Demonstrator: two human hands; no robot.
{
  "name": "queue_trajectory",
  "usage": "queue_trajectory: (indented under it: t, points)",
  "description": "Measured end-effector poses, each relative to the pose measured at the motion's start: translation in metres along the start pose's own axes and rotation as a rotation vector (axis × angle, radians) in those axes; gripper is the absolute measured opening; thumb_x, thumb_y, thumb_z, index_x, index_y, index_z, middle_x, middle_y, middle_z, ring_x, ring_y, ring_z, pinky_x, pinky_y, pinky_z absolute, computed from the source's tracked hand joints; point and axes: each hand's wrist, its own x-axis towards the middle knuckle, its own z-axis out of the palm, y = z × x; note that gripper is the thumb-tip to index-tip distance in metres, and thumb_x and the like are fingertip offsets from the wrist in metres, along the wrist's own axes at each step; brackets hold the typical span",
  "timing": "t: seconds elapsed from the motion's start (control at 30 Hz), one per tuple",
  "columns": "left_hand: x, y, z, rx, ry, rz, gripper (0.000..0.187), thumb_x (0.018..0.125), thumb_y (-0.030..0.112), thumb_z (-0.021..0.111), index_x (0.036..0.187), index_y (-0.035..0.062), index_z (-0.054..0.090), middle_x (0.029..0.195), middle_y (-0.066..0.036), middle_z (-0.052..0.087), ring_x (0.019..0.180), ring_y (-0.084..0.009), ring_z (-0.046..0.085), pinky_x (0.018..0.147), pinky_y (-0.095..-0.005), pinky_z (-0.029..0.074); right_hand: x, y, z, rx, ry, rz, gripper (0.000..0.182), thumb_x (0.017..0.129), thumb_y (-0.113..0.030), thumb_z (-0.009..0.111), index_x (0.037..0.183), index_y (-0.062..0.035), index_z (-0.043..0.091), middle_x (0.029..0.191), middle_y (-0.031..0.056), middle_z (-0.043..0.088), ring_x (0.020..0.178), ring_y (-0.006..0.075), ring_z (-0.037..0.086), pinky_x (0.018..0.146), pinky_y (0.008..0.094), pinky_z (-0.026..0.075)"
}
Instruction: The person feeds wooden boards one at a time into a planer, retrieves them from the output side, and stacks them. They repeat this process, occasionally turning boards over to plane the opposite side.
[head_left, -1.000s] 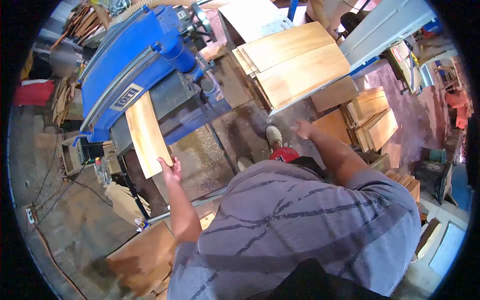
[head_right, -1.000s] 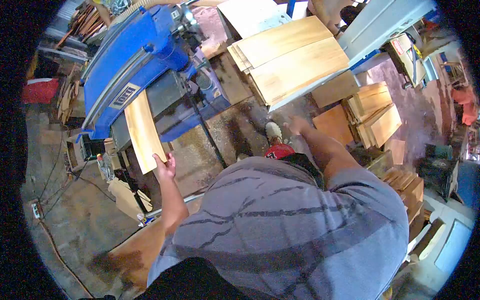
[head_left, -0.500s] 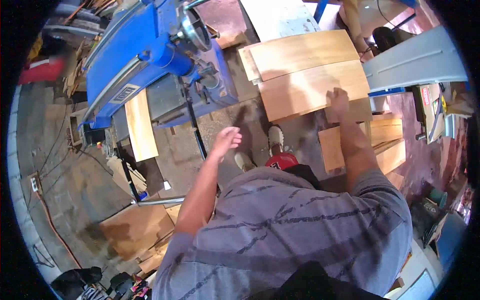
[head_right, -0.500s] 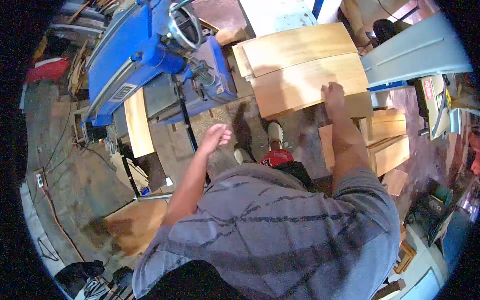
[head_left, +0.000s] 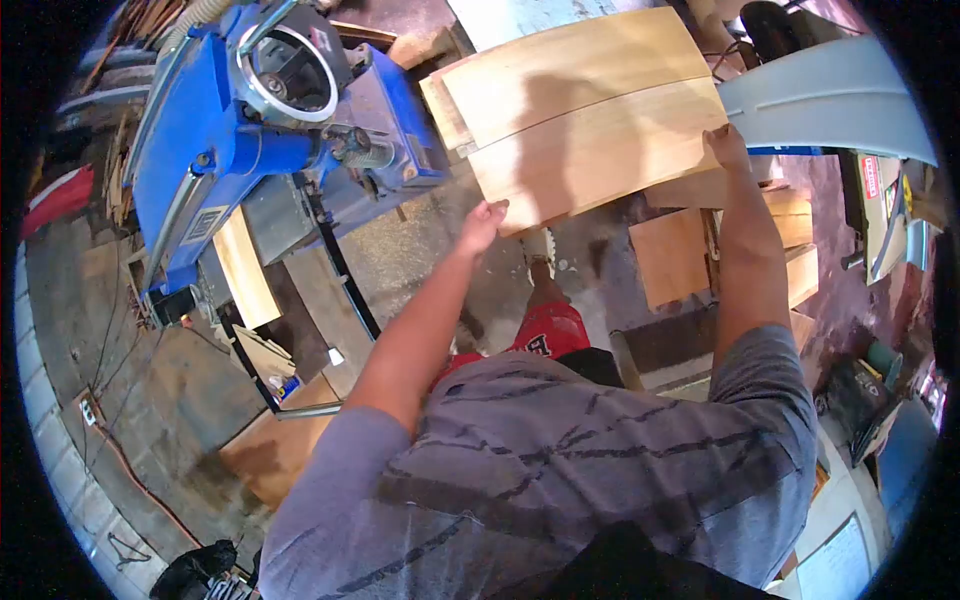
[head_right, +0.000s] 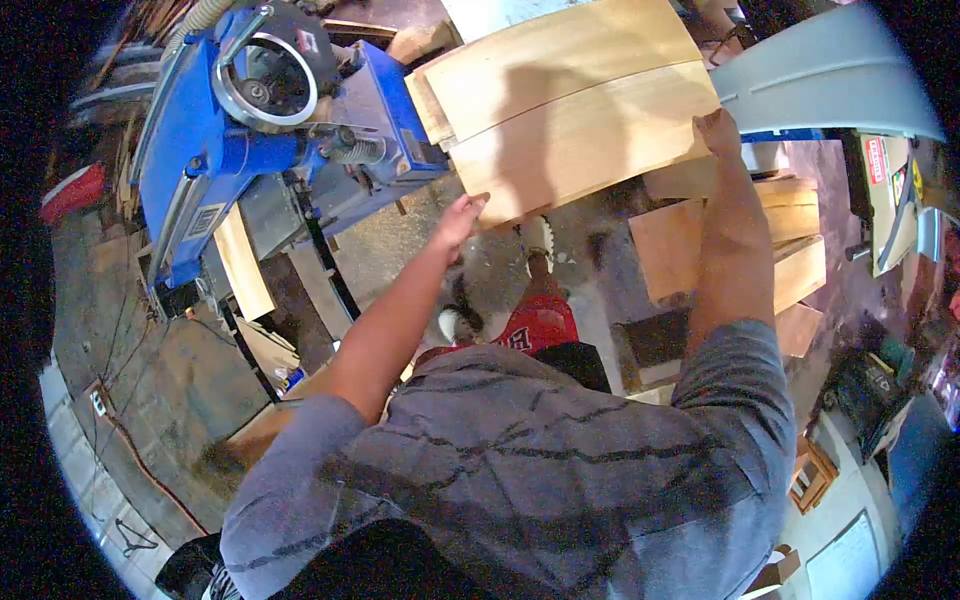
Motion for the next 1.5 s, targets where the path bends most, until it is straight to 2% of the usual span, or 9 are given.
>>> queue_trajectory:
  t: [0.3,0.43,0.57,0.87,1.1,1.17,1.23,1.33,1.5]
  points:
    - [-0.003,-0.024,-0.030,-0.125,0.026,-0.011,0.036,0.092,0.032,0.063,0.111,0.0007,0.064,0.097,-0.006,0.069,0.081,-0.0140,0.062,0.071,-0.0312,0.049,-0.035,-0.044,-0.031,-0.293,0.293,0.083,0.077,0.076,-0.068,0.064,0.096,0.0056,0.064,0.095,0.0282,0.066,0.097,0.0419,0.064,0.084,0.0467,0.050]
    - [-0.051,-0.012,-0.051,-0.171,0.309,0.120,0.034,0.089,0.029,0.068,0.103,-0.0023,0.066,0.097,-0.010,0.070,0.083,-0.0154,0.064,0.074,-0.0329,0.050,-0.087,-0.091,-0.069,-0.106,-0.416,0.304,0.082,0.077,-0.071,0.059,0.102,0.0071,0.065,0.108,0.0298,0.064,0.106,0.0393,0.061,0.091,0.0440,0.048]
    - [-0.137,0.013,-0.095,0.018,0.617,0.375,0.033,0.092,0.028,0.064,0.103,-0.0036,0.065,0.095,-0.013,0.070,0.084,-0.0171,0.064,0.076,-0.0338,0.050,-0.132,-0.116,-0.047,0.171,-0.101,0.167,0.057,0.083,-0.056,0.067,0.083,0.0015,0.064,0.066,0.0034,0.057,0.062,0.0107,0.050,0.058,0.0290,0.041]
    - [-0.280,-0.031,-0.261,0.029,1.001,0.804,0.041,0.101,0.031,0.041,0.099,-0.0056,0.059,0.086,-0.017,0.065,0.081,-0.0200,0.058,0.076,-0.0356,0.046,-0.259,-0.339,-0.063,0.910,-0.038,0.054,0.023,0.095,-0.034,0.061,0.094,-0.0107,0.057,0.066,-0.0078,0.044,0.056,0.0038,0.034,0.050,0.0222,0.028]
    - [-0.389,-0.130,-0.376,-0.099,1.108,0.757,0.061,0.071,0.026,0.084,0.116,-0.0003,0.053,0.106,-0.016,0.067,0.098,-0.0243,0.063,0.088,-0.0366,0.048,-0.389,-0.509,-0.060,1.092,-0.019,-0.292,0.021,0.092,-0.022,0.065,0.102,-0.0061,0.057,0.082,-0.0018,0.057,0.067,0.0072,0.047,0.059,0.0232,0.039]
    - [-0.392,-0.153,-0.409,-0.170,1.245,0.757,0.065,0.069,0.022,0.085,0.119,-0.0012,0.051,0.110,-0.017,0.065,0.100,-0.0260,0.063,0.089,-0.0370,0.047,-0.402,-0.518,-0.056,1.030,-0.102,-0.332,0.024,0.093,-0.017,0.063,0.111,-0.0025,0.055,0.099,0.0014,0.061,0.088,0.0104,0.056,0.082,0.0265,0.044]
    - [-0.387,-0.180,-0.448,-0.160,1.287,0.883,0.065,0.082,0.043,0.074,0.123,-0.0002,0.050,0.118,-0.017,0.062,0.110,-0.0250,0.058,0.097,-0.0368,0.043,-0.416,-0.534,-0.047,1.056,-0.116,-0.574,0.026,0.092,-0.016,0.065,0.113,-0.0026,0.056,0.102,0.0028,0.062,0.092,0.0115,0.057,0.085,0.0281,0.045]
    - [-0.386,-0.207,-0.502,-1.249,0.791,1.255,0.093,0.084,0.080,0.016,0.116,0.0028,0.056,0.133,-0.019,0.052,0.133,-0.0268,0.038,0.114,-0.0397,0.023,-0.457,-0.580,-0.073,0.751,-0.260,-0.836,0.018,0.086,-0.010,0.067,0.102,-0.0012,0.065,0.105,0.0090,0.066,0.097,0.0195,0.062,0.090,0.0329,0.047]
    - [-0.356,-0.282,-0.581,-1.000,0.579,1.850,0.071,0.085,0.081,0.026,0.095,0.0193,0.061,0.156,-0.014,0.026,0.143,-0.0312,0.023,0.117,-0.0517,0.012,-0.494,-0.624,-0.043,0.303,-0.284,-1.397,0.027,0.084,-0.010,0.061,0.109,-0.0107,0.071,0.118,0.0112,0.065,0.117,0.0290,0.056,0.100,0.0373,0.043]
